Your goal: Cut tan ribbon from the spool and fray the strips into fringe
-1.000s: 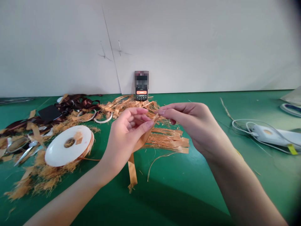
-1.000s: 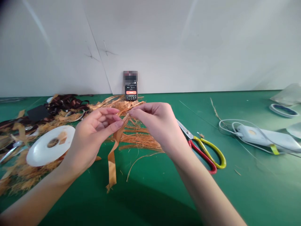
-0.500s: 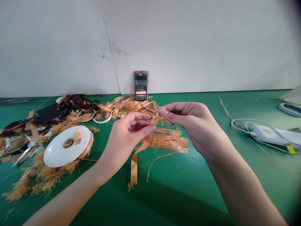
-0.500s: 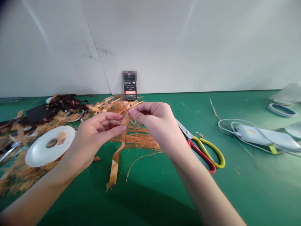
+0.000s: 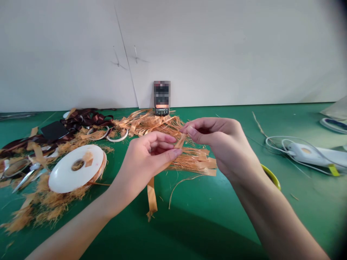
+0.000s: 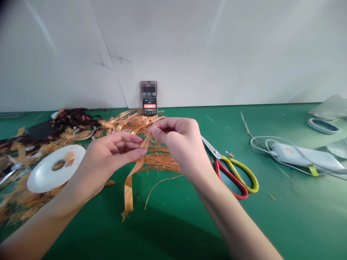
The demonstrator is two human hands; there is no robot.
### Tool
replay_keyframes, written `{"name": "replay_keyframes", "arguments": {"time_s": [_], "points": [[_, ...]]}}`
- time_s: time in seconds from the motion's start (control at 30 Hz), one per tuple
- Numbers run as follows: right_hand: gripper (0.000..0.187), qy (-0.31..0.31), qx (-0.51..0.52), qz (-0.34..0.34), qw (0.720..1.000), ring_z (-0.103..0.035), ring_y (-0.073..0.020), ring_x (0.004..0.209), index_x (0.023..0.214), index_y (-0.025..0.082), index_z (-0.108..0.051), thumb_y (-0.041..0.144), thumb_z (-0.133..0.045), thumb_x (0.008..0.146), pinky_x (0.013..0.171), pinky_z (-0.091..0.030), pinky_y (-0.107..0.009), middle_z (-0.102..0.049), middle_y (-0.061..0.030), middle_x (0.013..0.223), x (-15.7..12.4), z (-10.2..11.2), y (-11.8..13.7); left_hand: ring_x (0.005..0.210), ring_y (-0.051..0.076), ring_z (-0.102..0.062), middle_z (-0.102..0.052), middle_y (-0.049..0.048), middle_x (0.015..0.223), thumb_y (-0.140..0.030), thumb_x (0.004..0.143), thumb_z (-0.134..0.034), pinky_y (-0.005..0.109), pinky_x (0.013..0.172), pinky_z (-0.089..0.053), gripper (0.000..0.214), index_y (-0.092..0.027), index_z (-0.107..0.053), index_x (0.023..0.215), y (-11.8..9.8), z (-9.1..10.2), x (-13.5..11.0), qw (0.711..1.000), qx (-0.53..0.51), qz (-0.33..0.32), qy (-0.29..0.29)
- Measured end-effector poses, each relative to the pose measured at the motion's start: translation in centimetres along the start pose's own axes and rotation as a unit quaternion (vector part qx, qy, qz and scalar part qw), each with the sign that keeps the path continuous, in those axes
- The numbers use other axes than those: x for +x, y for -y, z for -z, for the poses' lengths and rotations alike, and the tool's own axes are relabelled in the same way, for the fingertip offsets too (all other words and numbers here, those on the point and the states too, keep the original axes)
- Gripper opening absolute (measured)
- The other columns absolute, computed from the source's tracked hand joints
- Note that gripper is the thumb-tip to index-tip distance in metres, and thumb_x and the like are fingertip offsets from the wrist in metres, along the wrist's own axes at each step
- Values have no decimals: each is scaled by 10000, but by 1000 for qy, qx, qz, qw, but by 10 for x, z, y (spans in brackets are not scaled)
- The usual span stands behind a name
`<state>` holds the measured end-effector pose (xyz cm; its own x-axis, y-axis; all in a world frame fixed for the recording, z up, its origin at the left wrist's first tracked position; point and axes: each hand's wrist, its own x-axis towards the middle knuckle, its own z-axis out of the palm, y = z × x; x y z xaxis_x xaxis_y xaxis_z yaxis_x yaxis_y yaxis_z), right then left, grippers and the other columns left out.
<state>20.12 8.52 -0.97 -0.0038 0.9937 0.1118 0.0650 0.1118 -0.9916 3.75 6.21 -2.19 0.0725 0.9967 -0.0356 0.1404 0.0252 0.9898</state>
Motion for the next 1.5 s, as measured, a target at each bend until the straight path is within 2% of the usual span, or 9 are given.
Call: {"name": "replay_keyframes", "arguments": {"time_s": [0.47, 0.63, 0.77, 0.87, 0.97, 1.03, 1.13, 1.33, 1.5], "points": [[218, 59, 151, -74, 984, -589, -161, 791, 483, 210, -625, 15, -574, 566, 796, -455, -301, -587, 1, 640, 2, 4, 0, 615, 146, -679, -726, -7, 671, -212, 660, -804, 232, 576, -566, 121, -209, -699, 721, -10, 1, -10, 1000, 17, -22, 2], [268, 10, 164, -19, 986, -580, -140, 844, 459, 226, -575, -21, -546, 561, 841, -438, -244, -529, 7, 651, 9, 15, 0, 583, 139, -672, -724, -4, 655, -217, 668, -798, 219, 540, -556, 126, -211, -700, 747, -8, 1, -14, 1000, 11, 1, 28], [242, -10, 162, -14, 987, -587, -156, 855, 482, 229, -518, 42, -545, 634, 840, -461, -274, -565, -8, 723, 7, 12, 7, 603, 135, -679, -726, -13, 670, -218, 679, -789, 206, 543, -548, 114, -219, -698, 748, -9, 1, -13, 999, 25, -28, 24], [205, 31, 188, -30, 981, -588, -130, 754, 514, 224, -495, 79, -552, 648, 732, -484, -264, -621, 2, 820, 2, 9, 15, 645, 147, -684, -732, -11, 696, -232, 703, -772, 218, 562, -541, 97, -223, -695, 762, -11, 3, -13, 993, 81, -82, 2], [183, 96, 196, -54, 974, -396, -38, 451, 548, 203, -513, 21, -523, 556, 501, -379, -241, -596, 34, 746, 0, 10, 17, 641, 142, -672, -725, -18, 687, -183, 744, -731, 227, 586, -536, 71, -227, -686, 776, -10, 5, -12, 974, 164, -155, -3], [166, 120, 158, -42, 979, -273, -11, 386, 557, 191, -513, 26, -525, 580, 446, -280, -250, -575, 42, 686, 2, 11, 15, 639, 139, -668, -721, -23, 685, -144, 769, -695, 226, 587, -534, 93, -233, -678, 786, -7, 6, -11, 958, 209, -198, 3], [149, 118, 45, -22, 992, -285, -21, 385, 561, 184, -511, 85, -552, 664, 436, -227, -260, -593, 16, 655, 4, 8, 7, 628, 142, -671, -717, -17, 695, -82, 788, -628, 240, 596, -541, 157, -233, -664, 814, 1, 9, -7, 931, 266, -248, 22], [137, 90, -176, -9, 980, -461, -104, 504, 578, 194, -548, 75, -522, 640, 491, -338, -283, -654, -25, 669, 8, 8, -3, 711, 159, -691, -725, 27, 782, -8, 789, -494, 256, 675, -548, 267, -212, -659, 837, 12, 24, -2, 875, 360, -321, 41], [138, 34, -305, 26, 951, -411, -111, 469, 633, 204, -588, 151, -534, 749, 490, -326, -302, -672, -36, 664, 12, 22, 3, 687, 164, -668, -702, 17, 740, -63, 817, -518, 268, 657, -528, 204, -224, -639, 791, 15, 39, -4, 865, 390, -315, -7]]}}
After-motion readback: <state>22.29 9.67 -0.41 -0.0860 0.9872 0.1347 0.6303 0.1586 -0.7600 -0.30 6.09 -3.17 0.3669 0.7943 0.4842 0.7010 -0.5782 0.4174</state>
